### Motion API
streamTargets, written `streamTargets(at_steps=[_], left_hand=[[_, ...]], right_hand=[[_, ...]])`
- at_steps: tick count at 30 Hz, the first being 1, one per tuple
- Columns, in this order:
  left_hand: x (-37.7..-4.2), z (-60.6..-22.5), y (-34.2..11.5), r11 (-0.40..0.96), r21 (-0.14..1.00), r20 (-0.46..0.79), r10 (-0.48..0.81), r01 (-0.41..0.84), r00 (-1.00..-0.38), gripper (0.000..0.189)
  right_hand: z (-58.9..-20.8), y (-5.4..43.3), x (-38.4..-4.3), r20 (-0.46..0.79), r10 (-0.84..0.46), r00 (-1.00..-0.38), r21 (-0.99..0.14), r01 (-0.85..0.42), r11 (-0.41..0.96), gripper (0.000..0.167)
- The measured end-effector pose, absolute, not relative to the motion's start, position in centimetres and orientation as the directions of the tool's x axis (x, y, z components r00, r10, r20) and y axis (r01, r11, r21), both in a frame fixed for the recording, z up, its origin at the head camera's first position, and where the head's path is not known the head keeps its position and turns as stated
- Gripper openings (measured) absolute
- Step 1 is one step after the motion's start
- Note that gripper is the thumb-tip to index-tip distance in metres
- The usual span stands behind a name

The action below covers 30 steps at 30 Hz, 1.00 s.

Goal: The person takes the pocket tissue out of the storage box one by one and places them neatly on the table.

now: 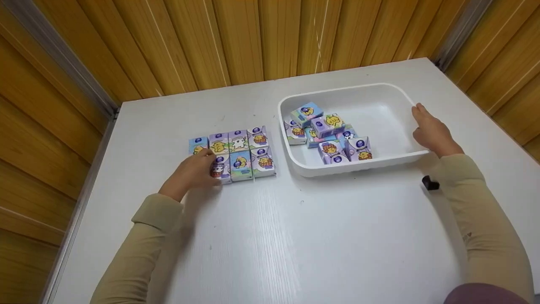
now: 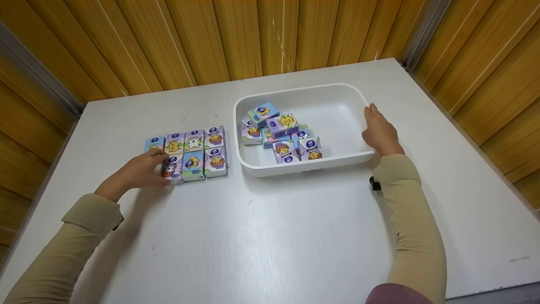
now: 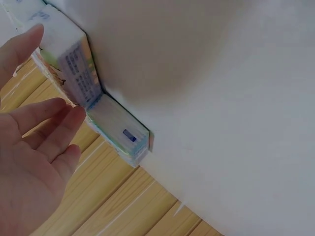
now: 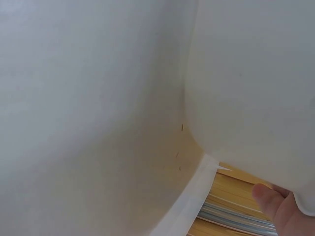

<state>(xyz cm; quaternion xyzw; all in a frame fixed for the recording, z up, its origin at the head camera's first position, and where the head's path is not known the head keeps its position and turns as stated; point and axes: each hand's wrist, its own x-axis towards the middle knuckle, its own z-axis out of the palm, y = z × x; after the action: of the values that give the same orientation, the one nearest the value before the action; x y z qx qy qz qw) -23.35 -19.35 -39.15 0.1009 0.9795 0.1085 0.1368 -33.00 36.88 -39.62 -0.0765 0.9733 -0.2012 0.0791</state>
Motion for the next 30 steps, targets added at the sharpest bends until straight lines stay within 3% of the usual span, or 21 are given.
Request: streamTargets(at_steps=[7, 19, 30], left_hand=[[-23.3, -38.3, -17.8, 0.945, 0.234, -0.167, 0.271, 0.229, -0.948, 0.069], [-23.2, -37.6, -13.6, 0.888, 0.246, 0.049, 0.388, 0.388, -0.920, 0.049], [-24.2, -37.1, -8.4, 0.827, 0.363, 0.088, 0.427, 0.429, -0.900, 0.045]], right_hand=[[-39.6, 36.8, -32.9, -0.110, -0.174, -0.979, -0.398, -0.117, 0.910, 0.060], [-39.6, 36.9, -32.9, -0.094, -0.182, -0.979, -0.374, -0.135, 0.918, 0.061], [-39.6, 36.7, -33.0, -0.085, -0.158, -0.984, -0.396, -0.112, 0.911, 0.061]])
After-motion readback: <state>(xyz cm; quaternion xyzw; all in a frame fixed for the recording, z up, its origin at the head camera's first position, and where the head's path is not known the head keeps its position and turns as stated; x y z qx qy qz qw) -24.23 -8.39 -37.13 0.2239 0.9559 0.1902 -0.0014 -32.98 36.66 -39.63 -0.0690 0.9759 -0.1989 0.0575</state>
